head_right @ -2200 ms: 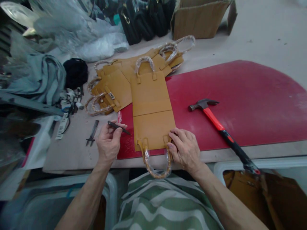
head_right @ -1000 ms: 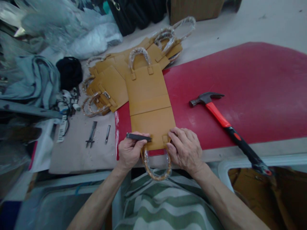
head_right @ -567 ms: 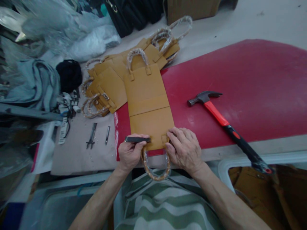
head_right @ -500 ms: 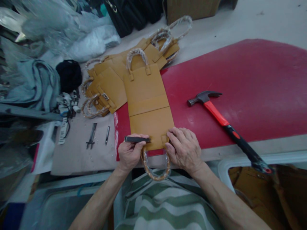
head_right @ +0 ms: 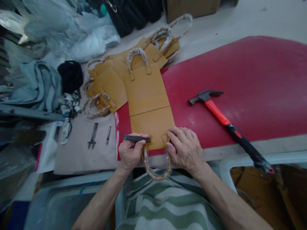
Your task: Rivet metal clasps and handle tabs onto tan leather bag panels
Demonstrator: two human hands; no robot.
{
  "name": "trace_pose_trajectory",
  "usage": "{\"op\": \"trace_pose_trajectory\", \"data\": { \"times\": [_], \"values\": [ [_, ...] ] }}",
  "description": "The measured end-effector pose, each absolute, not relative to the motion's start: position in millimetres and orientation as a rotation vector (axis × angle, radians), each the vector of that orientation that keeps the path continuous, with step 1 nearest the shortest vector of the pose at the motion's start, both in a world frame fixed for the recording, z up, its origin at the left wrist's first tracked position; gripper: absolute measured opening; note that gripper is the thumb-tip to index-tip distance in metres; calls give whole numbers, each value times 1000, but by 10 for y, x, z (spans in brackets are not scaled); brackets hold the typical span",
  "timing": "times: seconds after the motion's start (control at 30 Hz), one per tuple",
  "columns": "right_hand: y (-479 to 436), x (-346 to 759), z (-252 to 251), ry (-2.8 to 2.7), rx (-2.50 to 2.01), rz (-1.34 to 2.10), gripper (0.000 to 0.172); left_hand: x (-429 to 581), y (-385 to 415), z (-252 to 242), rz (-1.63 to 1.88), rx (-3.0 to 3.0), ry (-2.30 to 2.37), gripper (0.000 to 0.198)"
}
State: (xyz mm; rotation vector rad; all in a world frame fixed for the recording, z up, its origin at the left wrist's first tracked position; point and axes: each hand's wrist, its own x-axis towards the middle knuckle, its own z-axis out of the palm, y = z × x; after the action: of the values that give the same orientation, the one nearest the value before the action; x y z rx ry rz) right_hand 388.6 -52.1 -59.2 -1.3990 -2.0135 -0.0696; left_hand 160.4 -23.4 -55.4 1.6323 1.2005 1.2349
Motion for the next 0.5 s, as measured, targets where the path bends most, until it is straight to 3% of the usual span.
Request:
{"op": "trace_pose_trajectory", "data": {
  "times": [0.5],
  "values": [
    [-516, 3879, -578, -2013, -1407, -71, 24, 1623, -198, -492, 1186, 1779, 1240, 10]
  ]
}}
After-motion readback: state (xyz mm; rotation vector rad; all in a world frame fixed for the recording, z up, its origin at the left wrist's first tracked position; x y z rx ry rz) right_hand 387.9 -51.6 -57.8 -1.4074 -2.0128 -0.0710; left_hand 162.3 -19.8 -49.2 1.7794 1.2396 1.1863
